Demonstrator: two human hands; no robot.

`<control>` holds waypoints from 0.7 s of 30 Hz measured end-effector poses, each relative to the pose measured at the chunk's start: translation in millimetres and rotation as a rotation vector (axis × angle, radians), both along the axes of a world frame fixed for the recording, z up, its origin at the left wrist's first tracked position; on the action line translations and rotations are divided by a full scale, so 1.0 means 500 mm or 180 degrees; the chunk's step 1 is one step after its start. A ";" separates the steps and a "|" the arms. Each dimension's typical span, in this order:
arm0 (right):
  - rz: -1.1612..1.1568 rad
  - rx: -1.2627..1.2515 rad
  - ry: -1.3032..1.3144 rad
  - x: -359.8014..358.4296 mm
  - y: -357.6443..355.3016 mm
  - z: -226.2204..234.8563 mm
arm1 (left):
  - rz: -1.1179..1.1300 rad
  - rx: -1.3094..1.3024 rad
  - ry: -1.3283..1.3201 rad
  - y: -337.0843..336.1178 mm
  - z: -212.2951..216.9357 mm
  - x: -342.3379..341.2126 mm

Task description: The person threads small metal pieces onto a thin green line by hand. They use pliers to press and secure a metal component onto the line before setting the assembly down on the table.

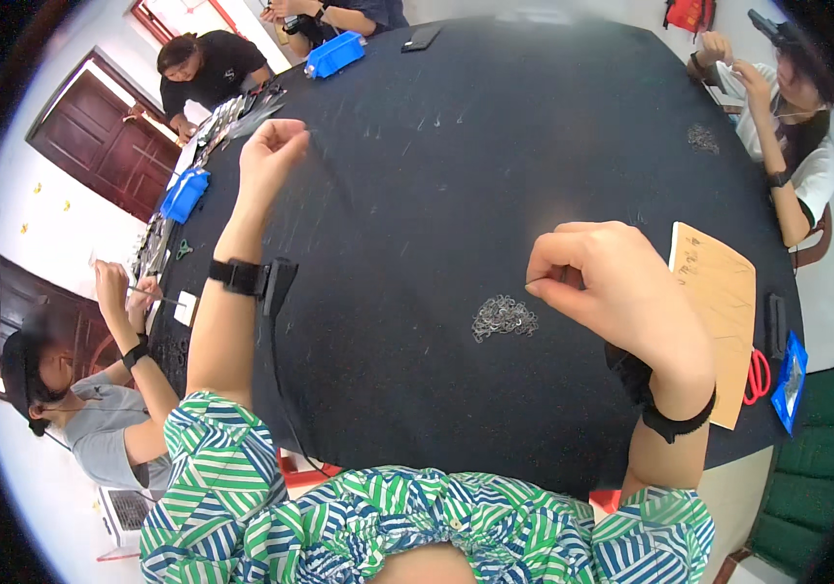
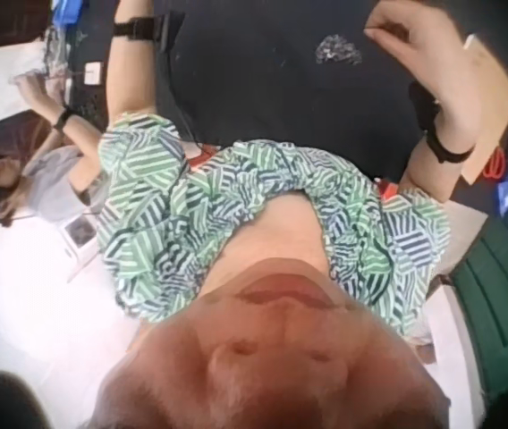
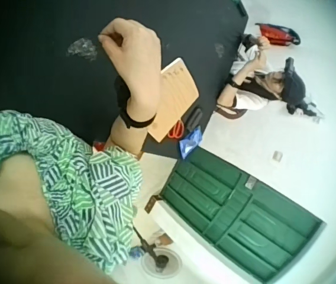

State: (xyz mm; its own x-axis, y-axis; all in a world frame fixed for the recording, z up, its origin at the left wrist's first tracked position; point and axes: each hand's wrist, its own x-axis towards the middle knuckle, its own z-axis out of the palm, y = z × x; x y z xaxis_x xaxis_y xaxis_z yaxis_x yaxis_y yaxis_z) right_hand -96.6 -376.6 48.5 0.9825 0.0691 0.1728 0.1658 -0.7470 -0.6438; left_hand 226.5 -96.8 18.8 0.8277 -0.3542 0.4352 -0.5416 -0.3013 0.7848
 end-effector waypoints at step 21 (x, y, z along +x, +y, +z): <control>-0.0093 -0.0148 0.0060 0.009 -0.009 -0.019 | 0.0519 0.1784 0.0487 0.110 -0.176 -0.065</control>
